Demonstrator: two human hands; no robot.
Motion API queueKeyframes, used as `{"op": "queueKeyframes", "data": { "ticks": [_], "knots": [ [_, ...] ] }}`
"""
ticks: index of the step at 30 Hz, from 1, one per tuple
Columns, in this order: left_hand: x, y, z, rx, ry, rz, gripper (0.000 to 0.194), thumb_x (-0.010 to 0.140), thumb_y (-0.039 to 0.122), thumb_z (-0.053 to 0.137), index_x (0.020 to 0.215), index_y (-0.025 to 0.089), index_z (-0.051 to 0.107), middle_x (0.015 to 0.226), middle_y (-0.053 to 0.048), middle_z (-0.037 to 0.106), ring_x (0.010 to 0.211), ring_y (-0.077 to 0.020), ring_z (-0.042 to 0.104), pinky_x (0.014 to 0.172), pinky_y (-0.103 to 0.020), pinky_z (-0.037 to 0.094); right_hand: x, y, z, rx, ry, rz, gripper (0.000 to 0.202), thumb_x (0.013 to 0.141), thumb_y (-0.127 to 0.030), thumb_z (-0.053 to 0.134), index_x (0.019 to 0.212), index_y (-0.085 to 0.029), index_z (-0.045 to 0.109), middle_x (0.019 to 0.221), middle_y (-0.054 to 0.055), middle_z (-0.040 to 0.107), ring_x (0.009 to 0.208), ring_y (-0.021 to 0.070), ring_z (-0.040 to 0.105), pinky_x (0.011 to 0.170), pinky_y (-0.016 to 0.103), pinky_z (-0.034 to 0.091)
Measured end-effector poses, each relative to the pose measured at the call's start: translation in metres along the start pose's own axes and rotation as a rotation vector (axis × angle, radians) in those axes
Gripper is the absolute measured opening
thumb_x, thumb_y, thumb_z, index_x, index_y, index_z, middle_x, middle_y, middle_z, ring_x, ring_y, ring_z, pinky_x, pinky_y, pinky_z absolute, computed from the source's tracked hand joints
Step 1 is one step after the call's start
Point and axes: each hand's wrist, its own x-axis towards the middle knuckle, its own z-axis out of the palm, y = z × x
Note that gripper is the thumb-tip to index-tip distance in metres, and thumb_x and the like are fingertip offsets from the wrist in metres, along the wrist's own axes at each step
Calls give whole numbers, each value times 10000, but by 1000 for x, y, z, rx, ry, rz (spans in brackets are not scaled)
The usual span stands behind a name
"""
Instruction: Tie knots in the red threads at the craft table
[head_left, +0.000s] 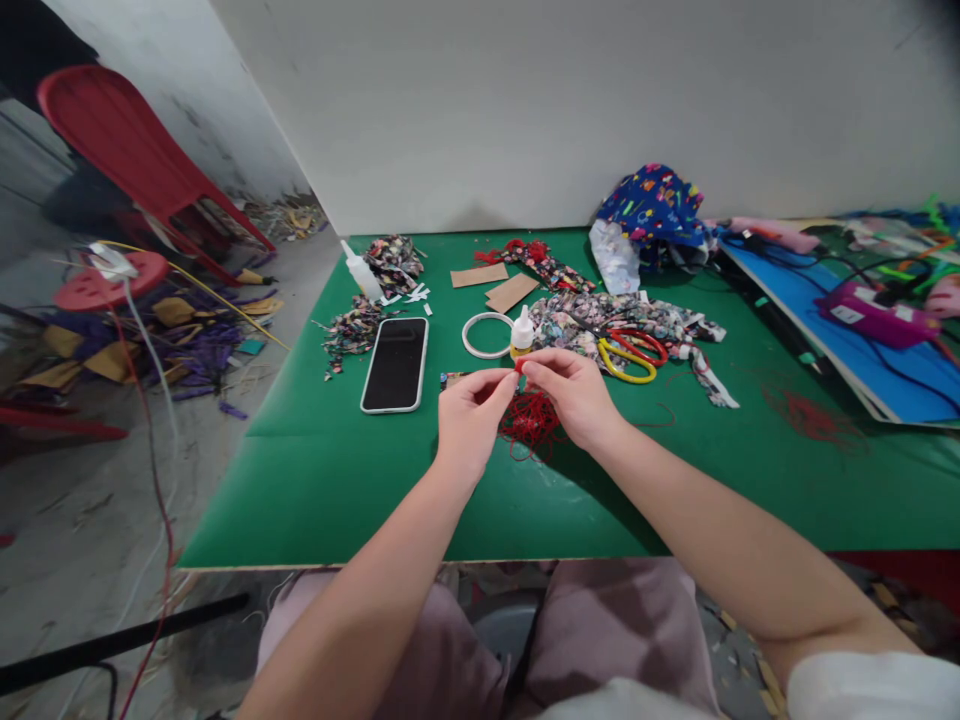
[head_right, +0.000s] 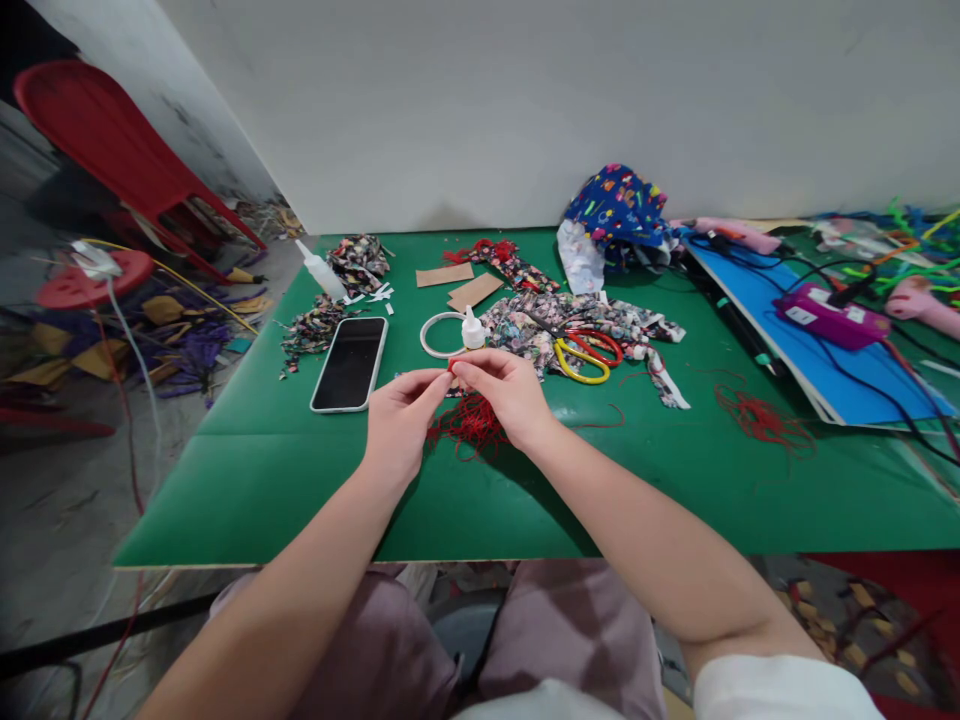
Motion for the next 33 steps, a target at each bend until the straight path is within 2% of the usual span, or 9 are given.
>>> {"op": "queueKeyframes", "data": {
  "ticks": [8, 15, 23, 33],
  "knots": [
    [0, -2, -2, 47, -17, 30, 141, 718, 283, 670, 787, 169, 716, 768, -16, 717, 714, -132, 632, 698, -240, 490, 0, 1, -1, -30, 5, -9, 128, 650, -312, 731, 727, -216, 699, 672, -24, 668, 629, 89, 578, 653, 239, 478],
    [1, -5, -4, 160, -18, 123, 132, 734, 279, 653, 790, 178, 716, 767, -14, 715, 710, -138, 633, 709, -256, 483, 1, 1, -1, -9, -21, 5, 131, 647, -310, 738, 740, -223, 702, 684, -24, 673, 628, 83, 572, 632, 223, 465],
    [1, 0, -5, 294, -35, 181, 128, 748, 262, 629, 786, 175, 715, 715, -11, 697, 641, -123, 602, 646, -247, 462, 1, 0, -2, -47, -19, 9, 148, 629, -320, 746, 721, -213, 700, 704, -13, 673, 629, 90, 557, 622, 235, 453],
    [0, 3, -3, 345, -35, 210, 117, 752, 240, 620, 779, 176, 713, 707, -5, 697, 626, -113, 600, 633, -236, 466, 1, 1, -2, -17, -32, -1, 115, 641, -297, 744, 709, -221, 692, 667, -30, 653, 596, 74, 535, 604, 218, 438]
  ]
}}
